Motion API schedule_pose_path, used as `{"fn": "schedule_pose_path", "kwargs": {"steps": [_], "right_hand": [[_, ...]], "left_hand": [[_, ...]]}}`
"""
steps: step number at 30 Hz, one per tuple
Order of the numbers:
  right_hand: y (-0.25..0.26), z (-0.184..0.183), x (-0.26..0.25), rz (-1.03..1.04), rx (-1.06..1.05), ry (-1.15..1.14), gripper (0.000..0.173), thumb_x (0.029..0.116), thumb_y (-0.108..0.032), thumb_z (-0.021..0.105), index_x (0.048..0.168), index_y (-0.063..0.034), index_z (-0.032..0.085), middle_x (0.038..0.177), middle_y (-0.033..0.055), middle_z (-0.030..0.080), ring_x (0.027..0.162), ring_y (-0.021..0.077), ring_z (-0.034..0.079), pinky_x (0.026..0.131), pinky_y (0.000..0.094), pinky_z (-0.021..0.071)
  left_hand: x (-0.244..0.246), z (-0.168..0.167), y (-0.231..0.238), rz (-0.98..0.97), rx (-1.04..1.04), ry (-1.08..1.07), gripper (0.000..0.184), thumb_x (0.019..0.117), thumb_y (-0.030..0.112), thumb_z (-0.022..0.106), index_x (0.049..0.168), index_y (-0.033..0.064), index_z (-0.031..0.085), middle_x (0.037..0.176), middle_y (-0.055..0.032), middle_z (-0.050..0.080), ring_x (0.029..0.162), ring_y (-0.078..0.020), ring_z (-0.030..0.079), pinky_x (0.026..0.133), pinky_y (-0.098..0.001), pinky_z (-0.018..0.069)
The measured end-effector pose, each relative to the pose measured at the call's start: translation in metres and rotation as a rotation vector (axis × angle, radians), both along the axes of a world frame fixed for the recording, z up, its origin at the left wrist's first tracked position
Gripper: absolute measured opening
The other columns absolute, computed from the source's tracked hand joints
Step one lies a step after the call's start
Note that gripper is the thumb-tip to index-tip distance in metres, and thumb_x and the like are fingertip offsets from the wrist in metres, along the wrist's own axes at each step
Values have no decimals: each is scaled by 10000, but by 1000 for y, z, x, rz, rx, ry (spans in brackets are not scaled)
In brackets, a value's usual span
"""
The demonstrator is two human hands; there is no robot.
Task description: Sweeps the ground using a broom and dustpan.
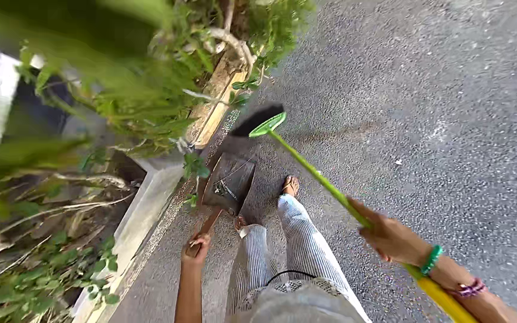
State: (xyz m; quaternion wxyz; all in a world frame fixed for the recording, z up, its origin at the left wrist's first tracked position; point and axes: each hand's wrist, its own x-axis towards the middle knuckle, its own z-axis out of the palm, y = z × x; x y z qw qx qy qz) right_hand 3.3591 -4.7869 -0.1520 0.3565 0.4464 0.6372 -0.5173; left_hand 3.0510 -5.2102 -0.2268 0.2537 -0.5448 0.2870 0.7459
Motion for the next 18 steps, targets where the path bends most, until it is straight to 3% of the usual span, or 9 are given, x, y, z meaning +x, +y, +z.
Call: {"fn": "schedule_pose_path", "kwargs": {"steps": [6, 7, 10, 13, 16, 18], "right_hand": [[-23, -73, -72, -208, 159, -26, 762, 1069, -133, 494, 1669, -254, 40, 877, 183, 592, 558, 223, 543, 533, 419, 512], [-44, -90, -83, -201, 178, -41, 781, 1063, -133, 490, 1668, -244, 9, 911, 202, 599, 587, 243, 566, 559, 435, 528], [-146, -122, -105, -46, 162, -111, 839, 1033, -152, 534, 1667, -204, -13, 1128, 336, 637, 844, 440, 682, 772, 612, 559], [-247, -106, -102, 133, 58, -170, 884, 1012, -127, 575, 1668, -228, -8, 1142, 336, 635, 852, 450, 682, 775, 619, 557], [-280, -62, -87, 126, 5, -115, 833, 1008, -91, 577, 1667, -317, 121, 1014, 255, 649, 631, 327, 619, 586, 520, 547], [-287, -32, -87, 128, 17, -85, 814, 1011, -89, 560, 1667, -317, 135, 955, 231, 656, 585, 295, 607, 556, 502, 541]], "left_hand": [[2, 3, -116, -21, -11, 9, 398, 1064, 204, 320, 858, 3, 595, 667, -86, 621, 505, -133, 604, 481, -195, 519], [2, 1, -136, -26, -14, 9, 395, 1067, 209, 319, 864, 8, 590, 669, -83, 616, 510, -133, 604, 486, -196, 521], [-5, -5, -191, -30, -23, 12, 394, 1069, 219, 315, 872, 3, 580, 650, -88, 607, 506, -141, 604, 482, -208, 524], [-15, -7, -237, -16, -21, -8, 360, 1060, 198, 323, 894, -3, 571, 638, -84, 594, 476, -127, 589, 451, -196, 513], [-28, -2, -273, 34, -71, -32, 352, 1057, 227, 330, 877, 17, 548, 625, -75, 578, 475, -133, 582, 448, -209, 516], [-44, 5, -289, 90, -114, -58, 336, 1051, 227, 341, 849, 37, 531, 609, -65, 557, 459, -125, 560, 432, -205, 498]]}}
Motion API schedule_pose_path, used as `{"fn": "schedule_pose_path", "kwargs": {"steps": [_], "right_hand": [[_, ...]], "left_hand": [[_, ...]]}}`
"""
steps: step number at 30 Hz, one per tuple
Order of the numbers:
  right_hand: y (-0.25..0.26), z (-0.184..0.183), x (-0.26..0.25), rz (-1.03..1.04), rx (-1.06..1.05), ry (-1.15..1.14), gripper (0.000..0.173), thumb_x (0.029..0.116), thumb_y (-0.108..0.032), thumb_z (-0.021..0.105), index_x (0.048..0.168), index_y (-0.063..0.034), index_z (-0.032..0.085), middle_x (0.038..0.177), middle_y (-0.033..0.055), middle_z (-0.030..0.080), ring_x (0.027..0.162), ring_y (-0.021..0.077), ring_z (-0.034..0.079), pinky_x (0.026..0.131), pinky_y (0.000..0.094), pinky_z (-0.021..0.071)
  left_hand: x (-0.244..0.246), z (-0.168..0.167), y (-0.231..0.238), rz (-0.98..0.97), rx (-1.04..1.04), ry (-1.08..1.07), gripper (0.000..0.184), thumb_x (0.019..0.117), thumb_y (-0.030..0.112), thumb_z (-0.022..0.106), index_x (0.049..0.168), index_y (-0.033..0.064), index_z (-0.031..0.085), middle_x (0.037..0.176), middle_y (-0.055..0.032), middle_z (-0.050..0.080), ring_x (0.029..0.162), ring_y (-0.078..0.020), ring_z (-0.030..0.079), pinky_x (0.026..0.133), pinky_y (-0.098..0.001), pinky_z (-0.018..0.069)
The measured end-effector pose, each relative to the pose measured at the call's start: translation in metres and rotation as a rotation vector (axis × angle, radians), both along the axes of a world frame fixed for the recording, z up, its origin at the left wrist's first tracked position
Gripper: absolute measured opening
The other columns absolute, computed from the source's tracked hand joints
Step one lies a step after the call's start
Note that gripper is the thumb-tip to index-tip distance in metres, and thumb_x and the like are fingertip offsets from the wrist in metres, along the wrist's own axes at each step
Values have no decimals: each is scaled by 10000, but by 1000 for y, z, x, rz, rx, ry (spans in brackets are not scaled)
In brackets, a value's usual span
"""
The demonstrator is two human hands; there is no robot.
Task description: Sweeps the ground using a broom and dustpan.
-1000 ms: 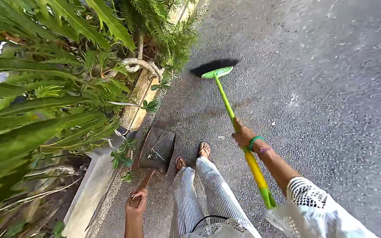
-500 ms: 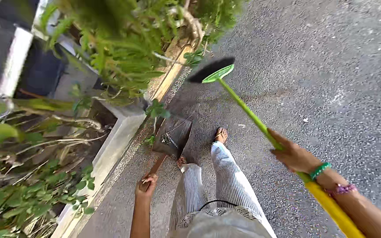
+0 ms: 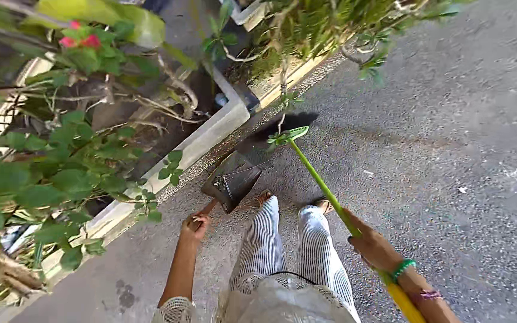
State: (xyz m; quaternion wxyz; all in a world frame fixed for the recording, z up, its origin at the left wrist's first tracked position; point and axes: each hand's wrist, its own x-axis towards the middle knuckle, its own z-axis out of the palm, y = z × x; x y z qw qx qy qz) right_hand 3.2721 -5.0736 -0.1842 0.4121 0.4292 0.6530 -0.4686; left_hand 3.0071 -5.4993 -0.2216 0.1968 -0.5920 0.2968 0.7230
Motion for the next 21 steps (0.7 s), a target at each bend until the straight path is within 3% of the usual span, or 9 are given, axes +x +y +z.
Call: {"fn": "schedule_pose_path", "kwargs": {"steps": [3, 5, 7, 9, 11, 13, 15, 18, 21], "right_hand": [[6, 12, -16, -38, 106, 45, 810, 1013, -78, 543, 1671, -278, 117, 888, 210, 642, 544, 269, 574, 517, 475, 515], [16, 2, -43, -33, 198, 46, 798, 1021, -90, 530, 1673, -252, 100, 954, 256, 643, 608, 324, 605, 578, 528, 531], [21, -15, -83, 15, 293, 8, 786, 1030, -124, 524, 1674, -211, 81, 1089, 327, 649, 792, 433, 668, 728, 607, 545], [14, -37, -123, 41, 343, -19, 802, 1031, -139, 534, 1671, -172, 52, 1222, 374, 613, 1004, 509, 660, 876, 642, 517], [-5, -55, -155, 87, 330, -57, 851, 1028, -154, 545, 1667, -160, -18, 1284, 384, 583, 1124, 507, 633, 956, 624, 497], [-35, -65, -168, 198, 252, -91, 887, 1017, -146, 562, 1661, -149, -48, 1311, 391, 565, 1188, 508, 608, 998, 625, 484], [-67, -67, -157, 340, 166, -113, 882, 1019, -167, 556, 1662, -168, -48, 1293, 371, 586, 1183, 504, 615, 988, 627, 491], [-76, -43, -119, 394, 88, -81, 879, 997, -146, 581, 1675, -234, 28, 1235, 351, 626, 1109, 515, 637, 943, 656, 495], [-58, 5, -86, 347, 91, -55, 854, 988, -108, 593, 1673, -270, 110, 1164, 335, 660, 993, 504, 671, 870, 668, 514]], "left_hand": [[-27, 4, -9, 50, -69, 8, 348, 1067, 283, 309, 838, 88, 484, 593, -32, 523, 443, -97, 527, 422, -190, 472], [-44, 0, -7, 80, -109, 23, 349, 1070, 301, 298, 832, 105, 462, 582, -23, 501, 434, -92, 511, 416, -187, 464], [-60, -9, -3, 106, -134, 65, 326, 1078, 307, 285, 864, 114, 438, 607, -27, 477, 454, -98, 498, 434, -193, 465], [-79, -17, 2, 111, -156, 96, 336, 1084, 328, 274, 868, 125, 433, 597, -15, 464, 454, -93, 493, 443, -198, 471], [-100, -19, 13, 94, -213, 94, 333, 1088, 343, 291, 871, 133, 431, 603, -11, 453, 466, -92, 481, 458, -206, 470], [-118, -14, 25, 54, -255, 82, 317, 1095, 386, 299, 951, 139, 434, 708, -22, 467, 538, -99, 492, 503, -215, 468], [-131, -17, 31, 51, -243, 116, 318, 1098, 423, 299, 1021, 149, 442, 786, -26, 478, 593, -100, 519, 541, -216, 493], [-148, -24, 48, 7, -216, 190, 324, 1098, 391, 337, 921, 155, 470, 658, -2, 481, 519, -92, 513, 497, -218, 485], [-158, -25, 61, -49, -235, 236, 298, 1103, 351, 354, 898, 162, 459, 641, 7, 459, 509, -84, 495, 497, -215, 477]]}}
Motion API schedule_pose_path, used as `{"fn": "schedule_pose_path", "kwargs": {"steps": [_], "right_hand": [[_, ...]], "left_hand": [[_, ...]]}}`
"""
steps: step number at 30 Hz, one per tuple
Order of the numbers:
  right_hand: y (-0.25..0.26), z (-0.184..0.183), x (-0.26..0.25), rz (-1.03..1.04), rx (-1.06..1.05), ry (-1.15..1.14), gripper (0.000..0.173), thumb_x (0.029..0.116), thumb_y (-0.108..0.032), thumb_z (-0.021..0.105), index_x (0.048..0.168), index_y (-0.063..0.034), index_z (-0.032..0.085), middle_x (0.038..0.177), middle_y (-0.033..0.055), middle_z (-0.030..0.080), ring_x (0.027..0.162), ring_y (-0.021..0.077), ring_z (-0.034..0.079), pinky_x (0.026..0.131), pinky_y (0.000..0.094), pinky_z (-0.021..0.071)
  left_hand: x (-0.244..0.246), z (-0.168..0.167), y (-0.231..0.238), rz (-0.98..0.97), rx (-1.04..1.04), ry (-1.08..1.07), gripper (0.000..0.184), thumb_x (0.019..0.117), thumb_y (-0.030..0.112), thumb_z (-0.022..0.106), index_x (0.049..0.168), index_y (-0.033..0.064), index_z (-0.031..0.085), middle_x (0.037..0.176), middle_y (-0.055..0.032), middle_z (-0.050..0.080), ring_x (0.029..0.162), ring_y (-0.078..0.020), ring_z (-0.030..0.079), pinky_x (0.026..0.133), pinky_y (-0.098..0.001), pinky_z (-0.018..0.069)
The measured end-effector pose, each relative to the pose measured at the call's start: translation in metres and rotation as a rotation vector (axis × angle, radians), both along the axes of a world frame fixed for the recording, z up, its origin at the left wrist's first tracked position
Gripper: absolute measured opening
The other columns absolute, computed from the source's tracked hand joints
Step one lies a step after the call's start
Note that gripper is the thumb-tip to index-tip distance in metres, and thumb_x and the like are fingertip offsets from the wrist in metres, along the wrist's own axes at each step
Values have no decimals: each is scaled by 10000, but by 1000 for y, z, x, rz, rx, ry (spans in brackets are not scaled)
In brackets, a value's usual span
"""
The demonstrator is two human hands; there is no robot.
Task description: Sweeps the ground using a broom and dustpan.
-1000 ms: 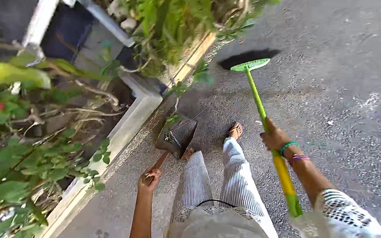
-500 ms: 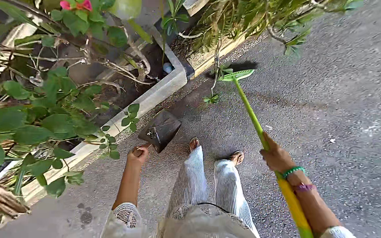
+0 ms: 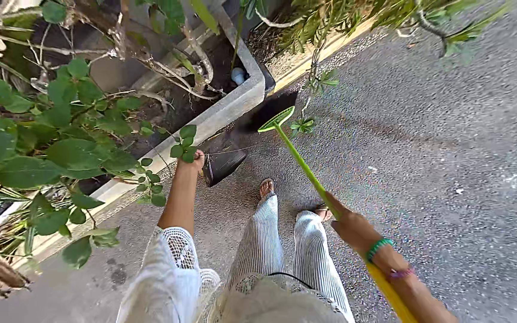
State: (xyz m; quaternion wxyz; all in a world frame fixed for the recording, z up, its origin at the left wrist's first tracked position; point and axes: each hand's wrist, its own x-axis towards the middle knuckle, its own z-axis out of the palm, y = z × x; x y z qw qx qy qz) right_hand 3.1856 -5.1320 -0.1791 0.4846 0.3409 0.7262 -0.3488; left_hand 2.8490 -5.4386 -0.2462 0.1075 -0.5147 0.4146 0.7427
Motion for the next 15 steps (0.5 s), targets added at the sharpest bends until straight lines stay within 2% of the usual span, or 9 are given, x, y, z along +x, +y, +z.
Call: {"fn": "schedule_pose_path", "kwargs": {"steps": [3, 5, 7, 9, 11, 13, 15], "right_hand": [[22, 33, 18, -121, 125, 18, 844, 990, -63, 564, 1673, -271, 112, 1076, 344, 674, 867, 503, 675, 781, 672, 513], [43, 25, 15, -232, 215, 61, 839, 995, -50, 552, 1674, -243, 100, 1078, 365, 658, 841, 512, 665, 753, 678, 511], [62, -2, -3, -319, 275, 79, 829, 1010, -101, 534, 1676, -233, 58, 1069, 347, 646, 808, 468, 657, 722, 637, 521], [69, -31, -33, -351, 286, 62, 819, 1028, -152, 523, 1670, -188, 15, 1141, 357, 629, 898, 470, 672, 794, 629, 531], [51, -55, -60, -306, 236, 35, 845, 1034, -186, 537, 1660, -136, -29, 1206, 376, 609, 1012, 487, 669, 880, 625, 527], [8, -72, -72, -155, 119, -25, 886, 1025, -182, 532, 1652, -135, -91, 1238, 382, 599, 1098, 501, 647, 936, 622, 515], [-43, -70, -69, 23, -27, -95, 906, 1028, -174, 523, 1647, -167, -139, 1261, 362, 601, 1158, 498, 626, 982, 617, 496]], "left_hand": [[-3, -5, 3, 3, 7, 6, 270, 1099, 307, 358, 900, 153, 458, 640, 0, 462, 500, -90, 488, 486, -212, 470], [-4, -8, 2, 6, 17, -2, 242, 1098, 289, 365, 921, 152, 458, 658, -7, 469, 510, -91, 496, 489, -209, 474], [-4, -9, 3, 3, 16, -14, 239, 1099, 281, 359, 927, 147, 459, 671, -10, 482, 517, -88, 510, 488, -204, 480], [-3, -11, 5, -11, 5, -28, 252, 1101, 283, 348, 916, 150, 457, 660, -6, 480, 512, -85, 508, 487, -204, 478], [-2, -15, 6, -15, -6, -31, 284, 1109, 318, 341, 905, 157, 456, 647, 2, 470, 513, -85, 503, 500, -212, 483], [-1, -17, 7, 2, -16, -46, 303, 1106, 341, 340, 895, 156, 455, 634, 5, 460, 503, -87, 497, 493, -212, 481], [0, -19, 8, -12, -27, -39, 326, 1109, 360, 326, 893, 153, 455, 631, 1, 461, 507, -91, 497, 499, -221, 481]]}}
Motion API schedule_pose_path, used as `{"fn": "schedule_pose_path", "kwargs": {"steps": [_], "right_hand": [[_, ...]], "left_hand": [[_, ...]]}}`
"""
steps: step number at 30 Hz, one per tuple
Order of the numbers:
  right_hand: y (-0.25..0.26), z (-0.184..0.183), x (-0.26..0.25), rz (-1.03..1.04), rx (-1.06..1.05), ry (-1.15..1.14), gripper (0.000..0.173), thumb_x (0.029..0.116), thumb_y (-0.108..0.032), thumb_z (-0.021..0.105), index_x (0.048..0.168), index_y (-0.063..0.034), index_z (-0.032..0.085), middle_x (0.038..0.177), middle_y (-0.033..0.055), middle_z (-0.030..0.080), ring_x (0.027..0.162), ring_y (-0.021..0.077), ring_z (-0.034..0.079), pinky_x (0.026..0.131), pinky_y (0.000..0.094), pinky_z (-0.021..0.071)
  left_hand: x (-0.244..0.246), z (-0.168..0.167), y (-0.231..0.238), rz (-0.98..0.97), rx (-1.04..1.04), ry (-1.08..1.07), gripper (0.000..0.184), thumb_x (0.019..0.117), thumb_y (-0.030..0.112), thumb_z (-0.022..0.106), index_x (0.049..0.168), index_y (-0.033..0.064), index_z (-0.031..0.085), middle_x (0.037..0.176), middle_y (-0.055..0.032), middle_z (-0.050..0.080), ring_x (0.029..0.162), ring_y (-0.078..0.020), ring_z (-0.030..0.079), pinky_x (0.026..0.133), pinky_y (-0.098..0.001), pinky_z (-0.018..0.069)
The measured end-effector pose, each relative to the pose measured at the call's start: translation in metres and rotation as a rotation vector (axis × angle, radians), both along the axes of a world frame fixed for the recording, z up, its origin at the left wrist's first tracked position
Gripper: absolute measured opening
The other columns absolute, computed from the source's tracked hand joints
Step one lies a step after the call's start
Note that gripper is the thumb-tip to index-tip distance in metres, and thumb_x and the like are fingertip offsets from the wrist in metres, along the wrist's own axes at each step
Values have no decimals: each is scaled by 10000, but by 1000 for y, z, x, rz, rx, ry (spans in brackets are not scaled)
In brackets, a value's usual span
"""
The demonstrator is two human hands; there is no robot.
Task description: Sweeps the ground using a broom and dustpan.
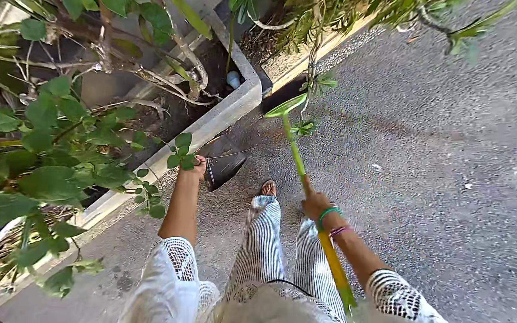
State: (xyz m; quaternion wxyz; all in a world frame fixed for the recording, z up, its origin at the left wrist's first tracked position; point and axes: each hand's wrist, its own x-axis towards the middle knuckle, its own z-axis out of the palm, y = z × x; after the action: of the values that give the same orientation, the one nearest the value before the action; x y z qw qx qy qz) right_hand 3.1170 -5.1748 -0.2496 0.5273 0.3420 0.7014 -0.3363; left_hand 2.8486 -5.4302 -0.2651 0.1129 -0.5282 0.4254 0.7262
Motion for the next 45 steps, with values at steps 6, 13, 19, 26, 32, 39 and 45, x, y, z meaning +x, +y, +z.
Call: {"fn": "schedule_pose_path", "kwargs": {"steps": [6, 13, 19, 26, 32, 39, 45], "right_hand": [[-20, 66, 65, -15, -192, 76, 877, 990, -139, 598, 1674, -288, 70, 1133, 302, 684, 978, 471, 688, 890, 638, 528], [49, 108, 160, -515, 110, 167, 856, 1018, -104, 550, 1670, -327, 43, 932, 256, 655, 567, 315, 592, 553, 535, 524], [102, 15, 128, -737, 190, 152, 812, 1051, -164, 487, 1655, -186, -54, 953, 198, 615, 654, 254, 626, 631, 452, 565], [-54, 6, 114, -285, -171, 18, 933, 1009, -170, 571, 1659, -262, -93, 1250, 317, 625, 1077, 461, 669, 927, 610, 530], [-66, 68, 195, -467, -185, 263, 852, 968, -133, 616, 1667, -306, 161, 1276, 255, 654, 1053, 428, 683, 920, 632, 530], [-18, 50, 327, -1034, 186, 228, 821, 1032, -138, 542, 1671, -252, 39, 913, 186, 634, 564, 235, 581, 549, 428, 532], [26, -31, 310, -1287, 294, 242, 741, 1046, -171, 524, 1628, -92, 73, 1024, 214, 632, 733, 274, 656, 704, 461, 570]], "left_hand": [[2, 5, -3, -41, 12, -8, 337, 1097, 380, 331, 879, 157, 457, 630, 8, 466, 502, -80, 492, 497, -211, 471], [16, -7, -24, 24, 74, -64, 336, 1098, 369, 331, 879, 143, 449, 618, -4, 467, 477, -87, 488, 461, -213, 470], [34, 6, -8, -36, -1, -41, 310, 1097, 311, 286, 878, 143, 427, 619, -2, 454, 482, -86, 482, 462, -207, 462], [51, -4, -6, -67, 6, -16, 333, 1089, 366, 262, 911, 135, 421, 639, -18, 462, 492, -97, 499, 471, -218, 479], [64, -6, -12, -141, -12, 17, 331, 1077, 387, 275, 911, 139, 418, 672, -25, 468, 521, -99, 510, 489, -224, 487], [88, -14, -29, -220, 52, 5, 373, 1087, 400, 252, 888, 142, 433, 642, -15, 472, 502, -94, 509, 461, -213, 471], [99, -27, -47, -239, 97, 33, 393, 1085, 430, 246, 888, 150, 437, 646, -3, 487, 513, -80, 529, 476, -204, 488]]}}
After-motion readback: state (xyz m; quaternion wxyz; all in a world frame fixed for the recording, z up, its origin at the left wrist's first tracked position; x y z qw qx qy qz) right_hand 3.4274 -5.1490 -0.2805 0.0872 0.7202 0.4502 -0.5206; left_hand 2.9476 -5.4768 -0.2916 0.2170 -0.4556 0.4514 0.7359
